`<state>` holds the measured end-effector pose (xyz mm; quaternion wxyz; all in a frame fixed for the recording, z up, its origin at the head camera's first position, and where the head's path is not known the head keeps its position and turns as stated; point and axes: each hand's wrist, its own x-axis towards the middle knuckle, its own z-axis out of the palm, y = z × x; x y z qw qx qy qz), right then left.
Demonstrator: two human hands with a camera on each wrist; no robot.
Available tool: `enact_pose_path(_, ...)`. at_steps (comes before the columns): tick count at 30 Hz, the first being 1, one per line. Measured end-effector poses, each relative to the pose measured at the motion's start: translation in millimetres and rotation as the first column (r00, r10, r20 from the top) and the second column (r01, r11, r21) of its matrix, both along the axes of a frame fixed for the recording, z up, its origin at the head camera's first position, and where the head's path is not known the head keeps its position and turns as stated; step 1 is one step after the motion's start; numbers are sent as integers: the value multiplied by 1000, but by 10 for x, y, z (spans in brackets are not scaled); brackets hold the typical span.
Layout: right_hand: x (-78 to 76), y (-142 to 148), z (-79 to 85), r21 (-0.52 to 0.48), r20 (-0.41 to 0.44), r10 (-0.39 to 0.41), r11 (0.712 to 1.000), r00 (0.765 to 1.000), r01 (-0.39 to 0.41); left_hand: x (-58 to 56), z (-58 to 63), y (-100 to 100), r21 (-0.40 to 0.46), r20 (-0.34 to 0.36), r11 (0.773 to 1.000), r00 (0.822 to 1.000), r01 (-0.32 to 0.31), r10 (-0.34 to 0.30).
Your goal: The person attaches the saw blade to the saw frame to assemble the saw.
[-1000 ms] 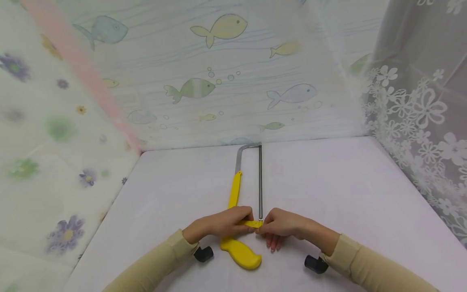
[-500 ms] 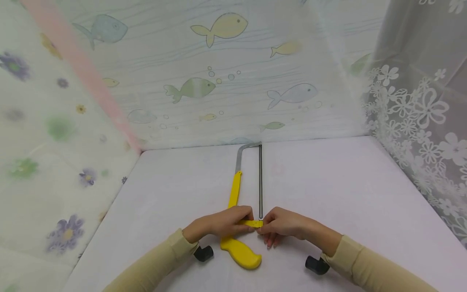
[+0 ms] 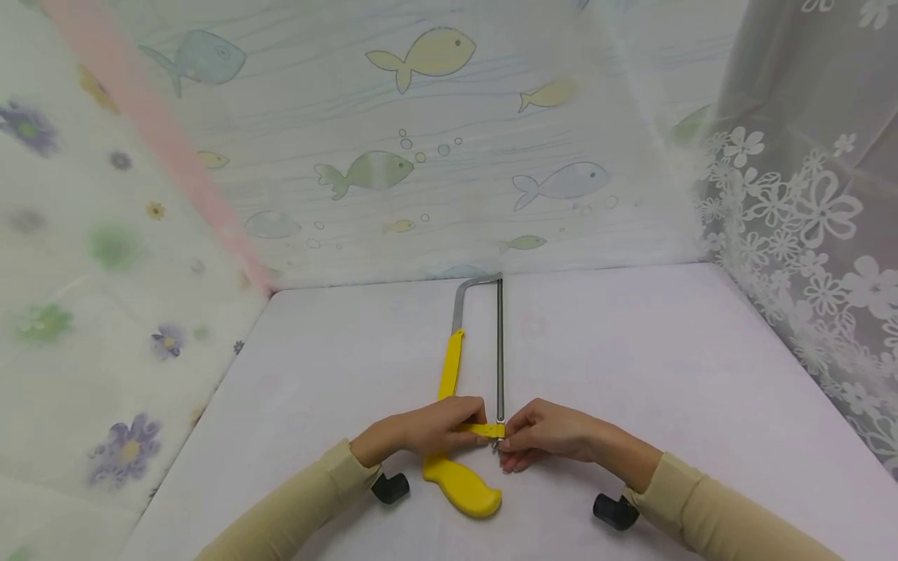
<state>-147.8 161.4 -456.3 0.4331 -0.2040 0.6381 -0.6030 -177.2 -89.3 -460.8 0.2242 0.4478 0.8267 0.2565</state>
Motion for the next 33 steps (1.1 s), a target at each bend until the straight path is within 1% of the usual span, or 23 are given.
enact_pose_path(6,-47,35,-67,-62,37,48,997,998,-46,10,1,0,-1,-4,1000,1000,5,-5)
enact_pose_path(11,-70,58,-101,-93,32,66,994,997,-63,3,-6,4,2,-15,1000,1000,3,-3)
enact_pose_path(17,-68,58,-133,-118,49,90,989,995,-84,11,-49,-8,-2,18,1000,1000,-2,2)
enact_pose_path(22,-69,47,-138,-115,48,94,989,994,-88,18,-73,-19,1,10,1000,1000,-2,2)
enact_pose_path(28,-81,58,-125,-99,50,97,991,994,-92,8,-62,-18,3,3,1000,1000,10,-10)
enact_pose_path(31,-99,60,-106,-67,48,93,994,994,-90,-7,-49,-9,3,-15,1000,1000,15,-15)
enact_pose_path(33,-108,68,-64,-13,31,73,997,997,-73,-16,-39,3,2,-34,1000,999,19,-19)
